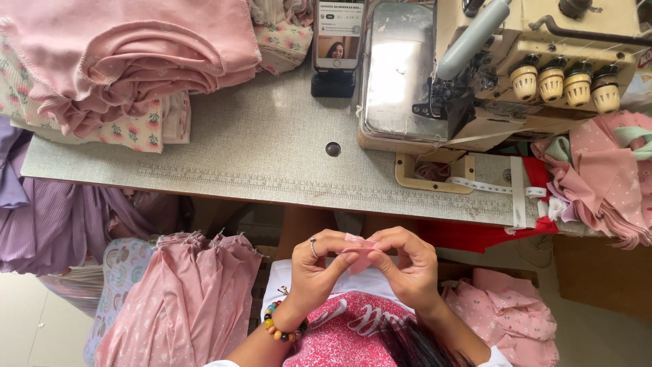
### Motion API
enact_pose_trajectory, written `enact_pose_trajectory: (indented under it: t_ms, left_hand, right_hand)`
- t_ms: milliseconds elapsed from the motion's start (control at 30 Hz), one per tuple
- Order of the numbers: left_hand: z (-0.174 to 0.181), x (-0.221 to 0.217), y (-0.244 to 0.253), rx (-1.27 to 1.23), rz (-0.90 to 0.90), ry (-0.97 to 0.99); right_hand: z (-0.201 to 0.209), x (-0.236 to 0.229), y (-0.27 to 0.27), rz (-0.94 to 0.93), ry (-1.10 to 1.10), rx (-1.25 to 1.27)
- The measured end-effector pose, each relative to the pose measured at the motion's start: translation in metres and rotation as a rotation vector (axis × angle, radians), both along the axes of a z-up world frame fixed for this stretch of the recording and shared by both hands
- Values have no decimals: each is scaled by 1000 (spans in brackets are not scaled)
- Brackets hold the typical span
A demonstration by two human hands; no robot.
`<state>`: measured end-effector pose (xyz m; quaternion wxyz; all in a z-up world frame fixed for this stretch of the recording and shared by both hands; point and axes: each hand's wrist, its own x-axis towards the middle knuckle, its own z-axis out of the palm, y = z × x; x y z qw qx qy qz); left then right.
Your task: Folding and aligning pink fabric pieces at a sewing workstation
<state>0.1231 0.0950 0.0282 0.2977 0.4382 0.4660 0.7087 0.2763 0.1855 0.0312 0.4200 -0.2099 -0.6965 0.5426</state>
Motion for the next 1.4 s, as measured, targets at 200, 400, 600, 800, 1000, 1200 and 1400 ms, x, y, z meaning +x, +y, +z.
enact_pose_trajectory:
  t_ms: [200,400,600,800,1000,1200,1400]
  left_hand:
    - [-4,6,0,-9,-41,-187]
    - [-11,10,3,-18,-36,-230]
    - [-15,15,12,40,6,-220]
    - [-15,14,22,41,2,-178]
    - [-42,4,37,-256,-293,-211]
    - [-44,4,46,-409,-360,-174]
    - [-54,5,45,-519,-333,-69]
  right_hand:
    - [-1,5,1,-6,36,-22]
    - [-2,8,0,-23,69,-55]
    - [3,8,10,31,-70,-302]
    - [5,1,30,188,-43,-253]
    - [-8,9,82,49,39,-150]
    - [-4,10,123,-63,29,-101]
    - [5,15,148,-172,41,-66]
